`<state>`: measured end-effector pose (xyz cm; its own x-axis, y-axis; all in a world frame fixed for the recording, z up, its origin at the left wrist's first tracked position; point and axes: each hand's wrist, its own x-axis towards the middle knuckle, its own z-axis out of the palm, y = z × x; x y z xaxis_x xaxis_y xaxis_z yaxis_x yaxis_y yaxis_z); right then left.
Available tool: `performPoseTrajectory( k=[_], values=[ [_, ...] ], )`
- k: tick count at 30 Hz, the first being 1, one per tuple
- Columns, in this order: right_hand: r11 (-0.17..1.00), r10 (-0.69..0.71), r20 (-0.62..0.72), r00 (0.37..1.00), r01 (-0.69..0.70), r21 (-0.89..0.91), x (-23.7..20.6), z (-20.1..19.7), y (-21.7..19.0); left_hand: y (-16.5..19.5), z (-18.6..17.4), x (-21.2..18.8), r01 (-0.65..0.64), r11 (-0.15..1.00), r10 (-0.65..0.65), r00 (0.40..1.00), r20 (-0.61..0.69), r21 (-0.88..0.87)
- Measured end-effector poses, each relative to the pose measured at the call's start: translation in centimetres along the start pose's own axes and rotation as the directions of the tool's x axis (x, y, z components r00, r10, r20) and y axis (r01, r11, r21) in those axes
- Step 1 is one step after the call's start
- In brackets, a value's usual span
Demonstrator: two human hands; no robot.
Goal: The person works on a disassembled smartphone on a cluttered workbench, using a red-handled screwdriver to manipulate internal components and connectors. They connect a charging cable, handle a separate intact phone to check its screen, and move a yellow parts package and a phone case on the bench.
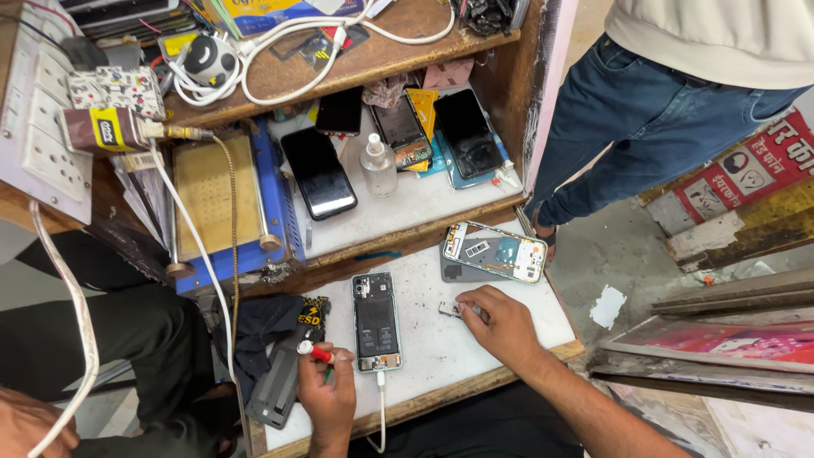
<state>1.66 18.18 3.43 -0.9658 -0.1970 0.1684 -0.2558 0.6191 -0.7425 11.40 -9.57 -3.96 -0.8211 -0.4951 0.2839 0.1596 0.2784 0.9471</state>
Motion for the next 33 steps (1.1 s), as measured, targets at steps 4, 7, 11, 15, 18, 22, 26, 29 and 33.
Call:
performPoseTrajectory(
  k=[4, 7, 11, 15, 18, 22, 26, 29, 33],
  values=[
    [0.999, 0.038, -0.028, 0.999, -0.038, 0.003, 0.1, 0.0, 0.1, 0.1, -0.1, 0.1, -0.003, 1.000, 0.003, 1.000, 0.010, 0.026],
    [1.000, -0.008, -0.036, 0.999, 0.008, 0.009, 0.1, 0.0, 0.2, 0.0, -0.2, 0.0, 0.007, 0.999, -0.008, 1.000, 0.008, 0.043],
    [1.000, 0.014, -0.018, 1.000, -0.014, -0.011, 0.1, 0.2, 0.2, -0.3, -0.2, -0.2, 0.067, 0.998, -0.067, 0.998, 0.023, -0.016],
    [1.000, 0.003, -0.009, 1.000, -0.003, -0.015, 0.1, 0.3, 0.3, -0.7, -0.2, -0.1, 0.043, 0.998, -0.044, 0.999, 0.019, 0.038],
    [1.000, 0.012, -0.002, 1.000, -0.012, -0.012, 0.1, 0.3, 0.3, -0.9, -0.3, -0.2, 0.057, 0.996, -0.059, 0.998, 0.025, 0.068],
    [0.998, 0.039, 0.009, 0.999, -0.038, -0.042, 0.1, 0.3, 0.3, -0.9, -0.5, -0.3, 0.084, 0.988, -0.088, 0.996, 0.023, 0.128],
    [0.998, 0.053, 0.025, 0.998, -0.053, -0.014, 0.2, 0.2, 0.3, -0.8, -0.4, 0.0, 0.033, 0.992, -0.037, 0.999, 0.031, 0.119],
    [0.998, 0.061, 0.028, 0.998, -0.060, -0.018, 0.2, 0.1, 0.3, -0.6, -0.3, 0.0, 0.111, 0.980, -0.118, 0.993, 0.031, 0.164],
    [0.998, 0.062, 0.026, 0.998, -0.061, -0.021, 0.0, 0.1, 0.4, -0.4, -0.3, -0.3, 0.120, 0.984, -0.126, 0.991, 0.038, 0.131]
  ],
)
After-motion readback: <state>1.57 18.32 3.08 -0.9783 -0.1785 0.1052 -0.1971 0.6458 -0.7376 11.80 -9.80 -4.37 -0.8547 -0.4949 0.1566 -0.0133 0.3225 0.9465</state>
